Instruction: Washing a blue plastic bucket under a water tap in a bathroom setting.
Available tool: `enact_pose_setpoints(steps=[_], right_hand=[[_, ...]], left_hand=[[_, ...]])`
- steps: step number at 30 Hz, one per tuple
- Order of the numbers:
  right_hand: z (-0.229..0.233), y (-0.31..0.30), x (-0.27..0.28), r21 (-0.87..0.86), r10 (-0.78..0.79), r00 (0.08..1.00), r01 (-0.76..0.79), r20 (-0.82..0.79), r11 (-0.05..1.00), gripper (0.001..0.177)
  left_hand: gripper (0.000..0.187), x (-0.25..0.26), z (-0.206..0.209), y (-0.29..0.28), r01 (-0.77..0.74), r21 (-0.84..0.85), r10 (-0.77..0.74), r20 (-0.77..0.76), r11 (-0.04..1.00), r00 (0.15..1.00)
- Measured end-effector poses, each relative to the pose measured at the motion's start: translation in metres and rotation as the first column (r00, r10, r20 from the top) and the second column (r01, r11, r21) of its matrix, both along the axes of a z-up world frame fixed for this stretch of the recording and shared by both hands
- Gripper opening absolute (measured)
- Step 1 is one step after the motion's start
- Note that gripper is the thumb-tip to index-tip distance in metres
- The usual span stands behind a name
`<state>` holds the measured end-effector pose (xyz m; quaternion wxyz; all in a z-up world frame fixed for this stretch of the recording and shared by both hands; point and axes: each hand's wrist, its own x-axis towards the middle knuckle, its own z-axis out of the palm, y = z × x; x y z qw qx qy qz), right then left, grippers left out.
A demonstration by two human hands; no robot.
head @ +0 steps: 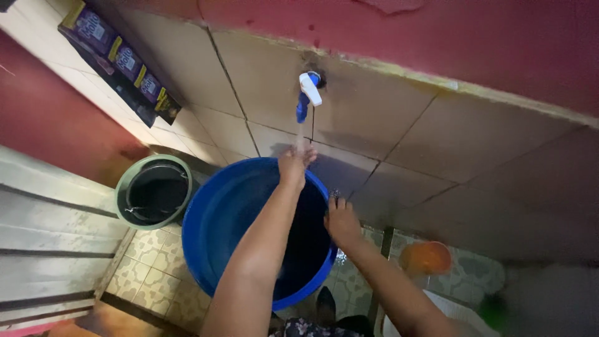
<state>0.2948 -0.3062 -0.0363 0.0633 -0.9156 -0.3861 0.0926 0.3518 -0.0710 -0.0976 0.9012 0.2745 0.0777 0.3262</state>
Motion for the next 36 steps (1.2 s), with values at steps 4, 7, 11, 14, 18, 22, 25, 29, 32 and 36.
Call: enact_pose_setpoints(steps=[4, 7, 11, 14, 18, 22, 25, 29, 32, 36], right_hand=[[-0.006, 0.001, 0.003, 0.071, 0.049, 0.996, -0.055, 0.079, 0.996, 0.069], [-0.009, 0.004, 0.005, 0.05, 0.025, 0.999, -0.023, -0.031, 0.998, 0.072], [-0.014, 0.004, 0.005, 0.018, 0.026, 0.998, -0.027, 0.052, 0.999, 0.073], [-0.021, 0.002, 0.008, 0.026, 0.037, 0.998, -0.038, 0.044, 0.999, 0.074], [-0.022, 0.003, 0.012, 0.0, 0.036, 0.999, -0.036, -0.018, 0.999, 0.072], [-0.017, 0.005, 0.009, -0.029, 0.045, 0.999, -0.045, -0.004, 0.999, 0.068], [-0.007, 0.007, 0.006, 0.005, 0.0, 0.999, 0.0, -0.048, 1.0, 0.069], [-0.015, 0.009, 0.01, -0.044, 0.002, 0.999, -0.003, -0.042, 0.999, 0.067], [-0.017, 0.01, 0.009, -0.117, 0.01, 1.0, -0.009, 0.004, 0.993, 0.066], [-0.003, 0.008, 0.002, -0.074, -0.009, 1.0, 0.007, -0.025, 0.997, 0.07]], left_hand=[[0.04, -0.029, 0.122, -0.014, -0.048, 0.279, 0.186, -0.49, 0.959, 0.852], [0.047, -0.037, 0.181, -0.019, -0.052, 0.551, 0.373, -0.49, 0.833, 0.788], [0.057, -0.043, 0.252, -0.03, -0.267, 0.879, 0.53, 0.019, 0.396, 0.848], [0.057, -0.046, 0.285, -0.028, -0.3, 0.954, 0.579, 0.24, 0.008, 0.779], [0.055, -0.041, 0.292, -0.012, -0.155, 0.981, 0.552, 0.196, -0.12, 0.811], [0.053, -0.042, 0.307, -0.008, -0.158, 0.987, 0.564, 0.143, -0.022, 0.813], [0.059, -0.039, 0.314, -0.005, -0.078, 0.996, 0.546, 0.043, 0.04, 0.837], [0.059, -0.032, 0.326, -0.01, 0.006, 1.0, 0.566, -0.017, 0.021, 0.824], [0.061, -0.031, 0.343, -0.027, 0.052, 0.998, 0.687, -0.024, -0.02, 0.727], [0.06, -0.03, 0.348, -0.039, 0.068, 0.994, 0.806, -0.11, 0.087, 0.582]])
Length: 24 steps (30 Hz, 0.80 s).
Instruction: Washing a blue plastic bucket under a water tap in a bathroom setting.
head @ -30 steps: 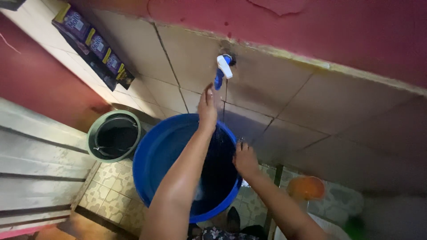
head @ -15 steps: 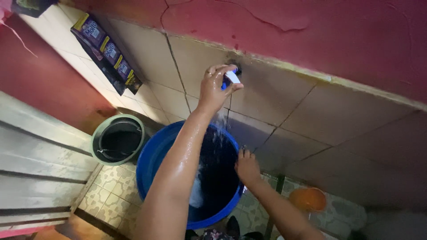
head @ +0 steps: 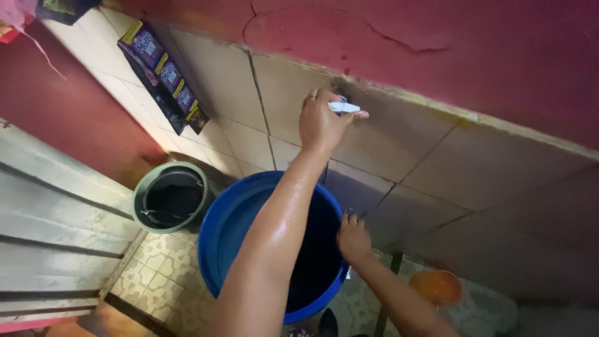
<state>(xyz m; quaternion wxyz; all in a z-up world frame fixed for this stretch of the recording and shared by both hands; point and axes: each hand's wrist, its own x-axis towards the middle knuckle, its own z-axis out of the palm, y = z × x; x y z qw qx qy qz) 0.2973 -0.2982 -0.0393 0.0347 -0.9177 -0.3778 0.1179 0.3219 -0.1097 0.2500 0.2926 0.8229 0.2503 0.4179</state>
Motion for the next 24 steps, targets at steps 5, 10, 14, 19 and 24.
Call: enact_pose_setpoints(steps=[5, 10, 14, 19, 24], right_hand=[[-0.021, 0.003, 0.009, -0.047, 0.005, 0.999, -0.004, 0.035, 0.999, 0.068], [-0.02, 0.003, 0.01, -0.129, 0.055, 0.995, -0.045, 0.08, 0.991, 0.07], [-0.03, 0.002, 0.008, -0.036, 0.029, 0.992, -0.025, 0.122, 0.999, 0.069], [-0.016, 0.0, 0.005, -0.062, 0.044, 0.995, -0.038, 0.094, 0.997, 0.07], [-0.019, 0.002, 0.008, -0.061, 0.054, 0.991, -0.047, 0.124, 0.997, 0.07]], left_hand=[[0.06, 0.005, -0.041, 0.017, 0.086, 0.08, -0.09, 0.05, 0.993, 0.995], [0.079, -0.031, -0.08, 0.029, 0.13, 0.265, -0.181, 0.179, 0.955, 0.967], [0.075, -0.067, -0.133, 0.034, 0.159, 0.1, -0.163, 0.037, 0.982, 0.986], [0.068, -0.095, -0.198, 0.04, 0.159, 0.012, -0.155, -0.168, 0.987, 0.974], [0.067, -0.118, -0.235, 0.037, 0.16, -0.083, -0.177, -0.291, 0.984, 0.94]])
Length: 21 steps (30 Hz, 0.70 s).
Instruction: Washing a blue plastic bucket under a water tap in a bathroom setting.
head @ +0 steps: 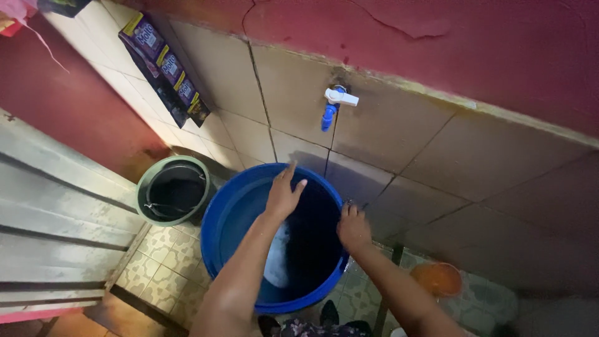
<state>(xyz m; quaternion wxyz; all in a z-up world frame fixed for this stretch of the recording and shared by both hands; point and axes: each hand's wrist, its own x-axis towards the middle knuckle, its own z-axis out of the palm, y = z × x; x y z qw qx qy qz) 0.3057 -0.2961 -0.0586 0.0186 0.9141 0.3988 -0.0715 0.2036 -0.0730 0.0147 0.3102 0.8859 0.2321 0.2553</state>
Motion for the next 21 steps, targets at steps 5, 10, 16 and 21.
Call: enact_pose_setpoints(steps=[5, 10, 16, 21], right_hand=[[-0.004, -0.001, 0.002, 0.037, -0.011, 0.997, 0.013, -0.072, 0.999, 0.069], [0.0, -0.004, 0.0, 0.068, -0.013, 0.994, 0.02, -0.107, 0.998, 0.07], [0.001, 0.0, 0.001, 0.021, -0.029, 0.992, 0.032, -0.127, 0.999, 0.065], [-0.017, -0.004, 0.008, 0.055, -0.022, 1.0, 0.023, -0.015, 0.998, 0.059]], left_hand=[[0.066, -0.015, -0.013, -0.005, 0.008, -0.084, -0.013, -0.055, 0.996, 0.998], [0.068, -0.021, -0.025, -0.01, 0.006, -0.109, -0.014, -0.079, 0.994, 0.997], [0.068, -0.026, -0.036, -0.01, 0.026, -0.141, -0.038, -0.085, 0.99, 0.996], [0.07, -0.043, -0.052, 0.003, -0.008, -0.121, -0.003, -0.094, 0.993, 0.996]])
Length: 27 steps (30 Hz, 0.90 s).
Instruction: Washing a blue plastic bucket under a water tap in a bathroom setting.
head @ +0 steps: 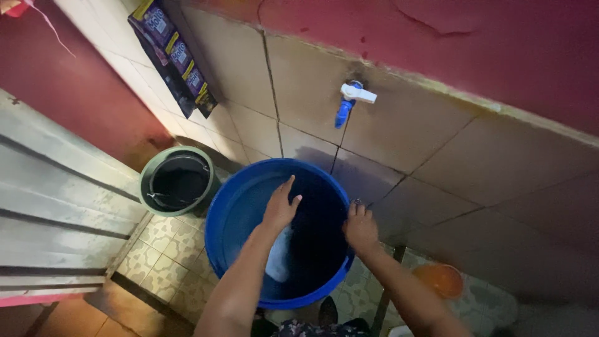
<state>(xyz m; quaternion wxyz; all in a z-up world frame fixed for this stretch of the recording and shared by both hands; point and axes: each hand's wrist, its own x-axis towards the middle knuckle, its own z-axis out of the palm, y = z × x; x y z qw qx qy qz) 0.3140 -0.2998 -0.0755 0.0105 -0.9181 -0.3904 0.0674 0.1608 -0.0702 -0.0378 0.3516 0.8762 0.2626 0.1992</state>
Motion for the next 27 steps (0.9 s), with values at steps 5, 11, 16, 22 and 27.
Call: enact_pose_setpoints(steps=[5, 11, 16, 22, 27], right_hand=[[0.017, -0.001, -0.005, -0.032, 0.012, 1.0, -0.013, -0.027, 0.999, 0.063], [0.002, 0.014, 0.029, 0.085, -0.162, 0.985, 0.168, -0.065, 0.982, 0.065], [0.052, 0.066, 0.036, 0.181, -0.312, 0.949, 0.315, -0.045, 0.932, 0.048], [0.064, 0.134, 0.027, 0.399, -0.371, 0.845, 0.515, -0.385, 0.758, 0.061], [0.032, 0.201, 0.003, -0.068, -0.24, 0.954, 0.256, 0.179, 0.964, 0.082]], left_hand=[[0.071, -0.043, 0.01, 0.043, -0.044, 0.114, 0.054, -0.087, 0.993, 0.995], [0.07, -0.117, 0.013, 0.111, -0.167, 0.261, 0.248, -0.318, 0.951, 0.915], [0.082, -0.158, -0.01, 0.14, -0.192, 0.255, 0.272, -0.331, 0.948, 0.904], [0.061, -0.166, -0.017, 0.131, -0.237, -0.116, 0.193, -0.305, 0.964, 0.933], [0.053, -0.17, -0.001, 0.13, -0.237, -0.189, 0.195, -0.216, 0.953, 0.957]])
